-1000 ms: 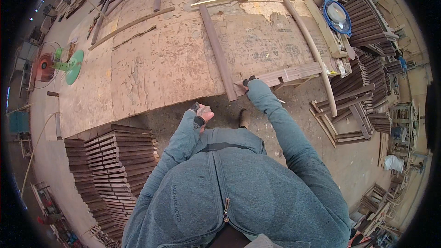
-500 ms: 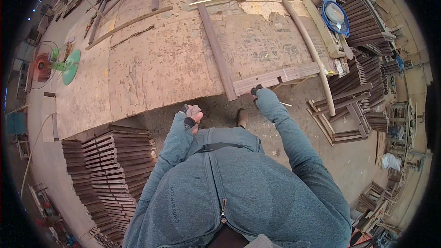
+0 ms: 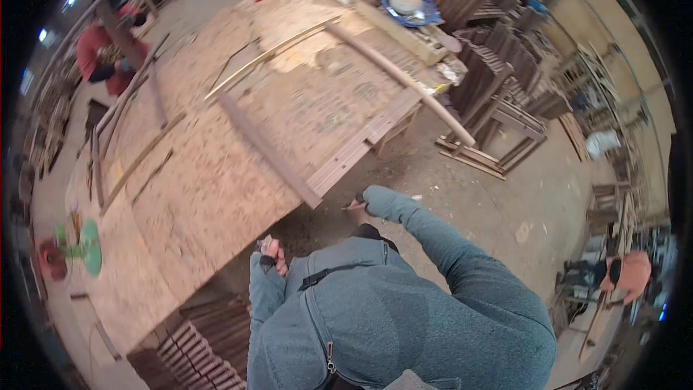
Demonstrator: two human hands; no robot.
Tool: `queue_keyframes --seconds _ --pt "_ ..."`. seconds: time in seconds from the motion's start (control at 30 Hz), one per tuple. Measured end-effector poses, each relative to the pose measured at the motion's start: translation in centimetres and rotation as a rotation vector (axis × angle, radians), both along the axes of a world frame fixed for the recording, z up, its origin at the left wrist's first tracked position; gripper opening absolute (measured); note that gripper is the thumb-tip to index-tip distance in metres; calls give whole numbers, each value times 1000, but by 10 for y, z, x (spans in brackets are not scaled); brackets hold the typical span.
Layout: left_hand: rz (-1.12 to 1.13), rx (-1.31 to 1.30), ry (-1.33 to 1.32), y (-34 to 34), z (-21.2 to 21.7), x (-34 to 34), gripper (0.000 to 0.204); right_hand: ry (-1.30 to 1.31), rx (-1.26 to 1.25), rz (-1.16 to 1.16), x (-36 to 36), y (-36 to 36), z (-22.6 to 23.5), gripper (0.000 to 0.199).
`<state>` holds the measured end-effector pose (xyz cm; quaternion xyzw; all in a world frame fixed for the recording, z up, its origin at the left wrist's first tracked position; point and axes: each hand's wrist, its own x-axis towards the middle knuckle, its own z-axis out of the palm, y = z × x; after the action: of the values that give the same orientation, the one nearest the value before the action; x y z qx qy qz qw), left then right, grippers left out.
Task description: Assembling wooden chair frames by fitting pieces together and marking them with a pencil.
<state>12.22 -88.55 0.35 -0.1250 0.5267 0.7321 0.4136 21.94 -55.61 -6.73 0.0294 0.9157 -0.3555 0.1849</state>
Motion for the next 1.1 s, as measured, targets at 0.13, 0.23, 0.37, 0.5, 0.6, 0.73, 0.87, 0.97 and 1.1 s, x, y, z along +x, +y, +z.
queue_keyframes --seconds 0.13,0.23,0.37,0.5,0.6,0.73,0.87,0.97,1.1 --pt "-100 9 12 26 -12 -11 14 -97 -143 -437 31 11 -27 18" --pt "-109 -74 59 57 -23 -13 16 -37 -76 -527 38 46 -33 22" --pt "-113 -83 164 99 -49 -27 18 8 121 -600 41 114 -17 36" --pt "-120 -74 79 147 -85 -38 15 112 61 -816 39 195 -1 40" --pt "116 -28 76 182 -102 -29 16 402 65 -902 28 259 -1 37" --pt "151 -94 50 218 -108 -24 42 409 -234 -1241 17 334 -14 20" --pt "416 -272 -24 240 -118 -20 59 197 309 -827 16 386 -34 31" --pt "314 -473 171 246 -128 -13 71 -10 345 -617 5 409 -41 46" --pt "620 -282 233 257 -139 -10 42 -161 185 -490 -9 424 -27 54"
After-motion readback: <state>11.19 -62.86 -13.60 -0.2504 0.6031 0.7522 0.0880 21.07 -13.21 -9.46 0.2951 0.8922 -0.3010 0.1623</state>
